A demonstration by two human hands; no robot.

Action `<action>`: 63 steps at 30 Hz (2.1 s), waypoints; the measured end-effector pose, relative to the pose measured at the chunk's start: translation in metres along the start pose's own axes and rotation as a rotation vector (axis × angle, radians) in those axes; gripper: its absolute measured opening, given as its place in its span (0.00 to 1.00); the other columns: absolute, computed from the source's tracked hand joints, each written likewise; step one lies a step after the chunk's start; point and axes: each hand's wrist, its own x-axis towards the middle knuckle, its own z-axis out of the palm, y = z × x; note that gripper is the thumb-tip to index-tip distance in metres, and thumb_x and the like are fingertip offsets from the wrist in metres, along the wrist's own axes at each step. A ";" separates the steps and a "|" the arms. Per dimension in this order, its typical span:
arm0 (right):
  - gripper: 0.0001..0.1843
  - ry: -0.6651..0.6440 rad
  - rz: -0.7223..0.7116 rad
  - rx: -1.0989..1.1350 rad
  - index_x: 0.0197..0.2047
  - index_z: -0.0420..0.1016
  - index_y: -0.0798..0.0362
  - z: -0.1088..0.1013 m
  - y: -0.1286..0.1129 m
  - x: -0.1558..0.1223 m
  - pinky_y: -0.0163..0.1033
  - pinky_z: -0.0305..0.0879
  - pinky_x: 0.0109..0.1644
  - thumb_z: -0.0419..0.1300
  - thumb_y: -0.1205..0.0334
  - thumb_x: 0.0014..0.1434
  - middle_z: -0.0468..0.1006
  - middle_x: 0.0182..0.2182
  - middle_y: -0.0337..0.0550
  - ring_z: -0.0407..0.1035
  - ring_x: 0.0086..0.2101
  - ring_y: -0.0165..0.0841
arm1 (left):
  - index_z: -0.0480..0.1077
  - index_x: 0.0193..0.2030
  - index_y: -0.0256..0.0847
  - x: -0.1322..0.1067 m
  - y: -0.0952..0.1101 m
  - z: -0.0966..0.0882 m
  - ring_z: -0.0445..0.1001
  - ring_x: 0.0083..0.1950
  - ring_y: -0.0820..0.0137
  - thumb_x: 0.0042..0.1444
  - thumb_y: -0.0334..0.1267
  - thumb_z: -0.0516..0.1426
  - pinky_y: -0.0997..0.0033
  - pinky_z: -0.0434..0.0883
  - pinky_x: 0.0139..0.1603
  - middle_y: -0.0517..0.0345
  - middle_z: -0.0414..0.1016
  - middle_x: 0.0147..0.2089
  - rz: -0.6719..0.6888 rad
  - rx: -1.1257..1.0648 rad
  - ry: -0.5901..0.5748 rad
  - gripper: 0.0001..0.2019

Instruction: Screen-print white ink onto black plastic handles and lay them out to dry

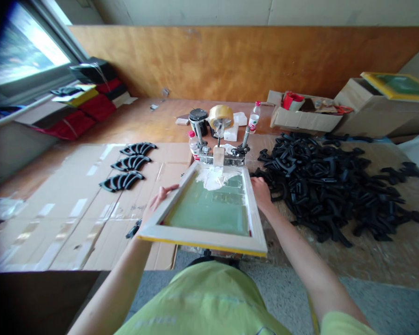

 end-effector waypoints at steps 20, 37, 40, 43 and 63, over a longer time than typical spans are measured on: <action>0.09 -0.320 -0.616 0.037 0.32 0.72 0.53 -0.002 -0.084 0.038 0.36 0.59 0.40 0.55 0.75 0.54 0.74 0.31 0.43 0.66 0.36 0.35 | 0.62 0.64 0.41 0.008 -0.104 -0.008 0.74 0.30 0.71 0.51 0.54 0.60 0.75 0.69 0.29 0.57 0.78 0.35 -0.223 0.068 -0.066 0.36; 0.32 -0.029 -0.151 0.032 0.64 0.62 0.41 -0.020 -0.085 0.107 0.39 0.65 0.44 0.64 0.59 0.57 0.78 0.41 0.41 0.71 0.38 0.36 | 0.62 0.65 0.44 0.000 -0.030 -0.011 0.72 0.26 0.71 0.50 0.60 0.59 0.75 0.65 0.25 0.59 0.77 0.32 -0.226 0.032 -0.091 0.38; 0.24 0.094 -0.023 0.076 0.60 0.68 0.48 -0.039 -0.051 0.116 0.40 0.65 0.46 0.58 0.57 0.61 0.79 0.40 0.43 0.72 0.38 0.37 | 0.71 0.56 0.43 0.009 0.006 -0.006 0.72 0.26 0.70 0.54 0.64 0.52 0.73 0.66 0.25 0.58 0.78 0.33 -0.162 -0.042 -0.102 0.32; 0.17 0.159 0.195 0.132 0.50 0.74 0.55 -0.039 -0.009 0.091 0.41 0.65 0.43 0.51 0.59 0.63 0.79 0.34 0.46 0.71 0.34 0.37 | 0.72 0.52 0.40 0.028 0.038 0.009 0.76 0.36 0.67 0.56 0.63 0.50 0.72 0.71 0.32 0.54 0.78 0.41 0.050 -0.192 -0.079 0.30; 0.21 -0.017 -0.050 -0.064 0.47 0.76 0.52 0.019 -0.010 -0.052 0.47 0.65 0.49 0.48 0.75 0.57 0.78 0.40 0.51 0.68 0.43 0.41 | 0.68 0.40 0.37 -0.052 -0.121 -0.029 0.77 0.29 0.69 0.61 0.58 0.46 0.73 0.72 0.28 0.49 0.79 0.35 -0.414 -0.225 0.371 0.24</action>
